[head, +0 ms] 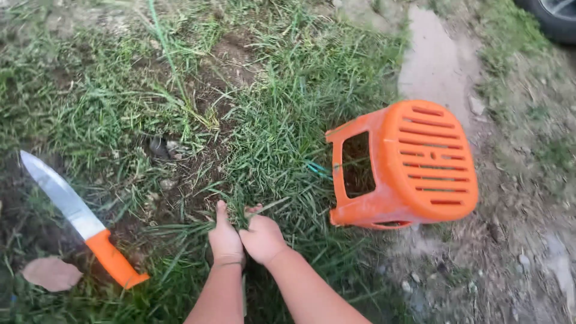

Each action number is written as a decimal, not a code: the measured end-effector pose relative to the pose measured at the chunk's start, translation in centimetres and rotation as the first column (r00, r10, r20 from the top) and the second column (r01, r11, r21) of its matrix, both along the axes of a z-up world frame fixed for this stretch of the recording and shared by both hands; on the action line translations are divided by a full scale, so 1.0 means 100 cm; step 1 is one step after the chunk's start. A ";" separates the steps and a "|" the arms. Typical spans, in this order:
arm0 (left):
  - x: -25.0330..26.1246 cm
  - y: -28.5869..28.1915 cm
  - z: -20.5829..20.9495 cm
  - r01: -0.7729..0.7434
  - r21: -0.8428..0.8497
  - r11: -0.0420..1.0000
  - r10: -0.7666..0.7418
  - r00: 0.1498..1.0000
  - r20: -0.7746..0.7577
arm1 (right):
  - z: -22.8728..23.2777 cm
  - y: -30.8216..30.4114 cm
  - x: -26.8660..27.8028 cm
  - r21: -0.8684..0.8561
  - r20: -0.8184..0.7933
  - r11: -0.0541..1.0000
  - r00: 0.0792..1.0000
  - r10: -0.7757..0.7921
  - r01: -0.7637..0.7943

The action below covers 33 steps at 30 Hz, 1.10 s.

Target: Pulling grass and weeds from the soil by hand and with the help of a knife.

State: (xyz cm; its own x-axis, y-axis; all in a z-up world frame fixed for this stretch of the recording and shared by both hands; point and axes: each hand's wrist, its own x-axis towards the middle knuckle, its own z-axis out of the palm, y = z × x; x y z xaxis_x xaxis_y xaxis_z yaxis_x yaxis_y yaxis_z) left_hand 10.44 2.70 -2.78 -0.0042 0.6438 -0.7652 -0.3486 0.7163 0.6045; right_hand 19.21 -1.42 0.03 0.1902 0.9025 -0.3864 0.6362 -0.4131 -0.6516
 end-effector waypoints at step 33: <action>0.023 -0.102 0.023 -0.179 0.129 0.975 0.171 0.983 0.070 | -0.007 -0.044 0.028 0.062 -0.420 0.998 0.907 0.011 0.016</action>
